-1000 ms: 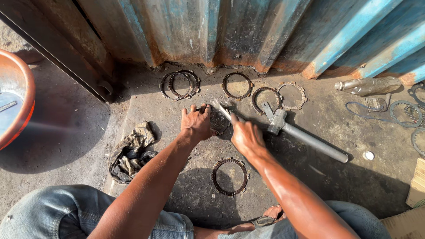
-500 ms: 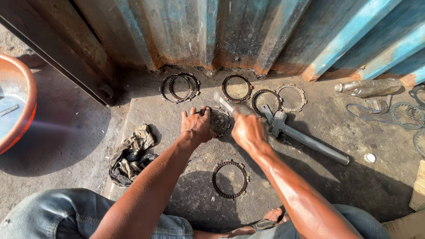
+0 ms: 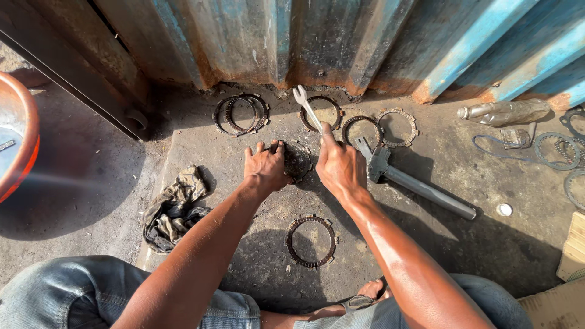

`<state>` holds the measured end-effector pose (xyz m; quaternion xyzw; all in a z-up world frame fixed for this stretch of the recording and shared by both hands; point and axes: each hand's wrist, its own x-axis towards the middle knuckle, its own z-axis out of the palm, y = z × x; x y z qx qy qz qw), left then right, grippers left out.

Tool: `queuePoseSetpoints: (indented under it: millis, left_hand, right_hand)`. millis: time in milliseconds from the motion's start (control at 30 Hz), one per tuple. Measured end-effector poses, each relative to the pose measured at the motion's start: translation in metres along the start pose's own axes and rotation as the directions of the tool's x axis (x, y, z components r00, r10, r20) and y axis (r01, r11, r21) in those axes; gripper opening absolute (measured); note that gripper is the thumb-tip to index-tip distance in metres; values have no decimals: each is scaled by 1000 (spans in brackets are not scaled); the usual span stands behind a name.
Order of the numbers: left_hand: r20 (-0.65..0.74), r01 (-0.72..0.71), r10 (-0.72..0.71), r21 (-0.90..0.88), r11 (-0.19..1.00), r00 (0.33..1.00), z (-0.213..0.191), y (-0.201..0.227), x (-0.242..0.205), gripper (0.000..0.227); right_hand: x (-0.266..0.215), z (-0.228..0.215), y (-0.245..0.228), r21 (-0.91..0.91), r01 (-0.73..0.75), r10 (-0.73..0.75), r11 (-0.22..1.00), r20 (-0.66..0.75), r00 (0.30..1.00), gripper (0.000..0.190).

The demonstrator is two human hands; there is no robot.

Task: The person cleans and separates circular metal clutch plates on the ground using a wrench and a hammer.

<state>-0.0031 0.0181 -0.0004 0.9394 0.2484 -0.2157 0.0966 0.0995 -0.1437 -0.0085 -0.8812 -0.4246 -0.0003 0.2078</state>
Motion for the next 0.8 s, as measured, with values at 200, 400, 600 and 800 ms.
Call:
queuePoseSetpoints:
  millis: [200,400,600,800]
  left_hand:
    - [0,24,-24,-1,1000,1000,-4,1,-3,111]
    - [-22,3,-3,9,1000,1000,2,-2,1,111]
    - [-66,13,-14,-7,1000,998,2,0,2,107]
    - [-34,12,-12,-24,1000,999,4,-1,0,109]
  right_hand:
    - [5,-6,-6,-176,-84,127,981,253,959,26]
    - [6,-5,-2,88,-66,72,994,-67,995,43]
    - [3,-6,-1,-113,-131,160,985,306,938,33]
    - [4,-14,-3,110,-155,150,982,45,988,47]
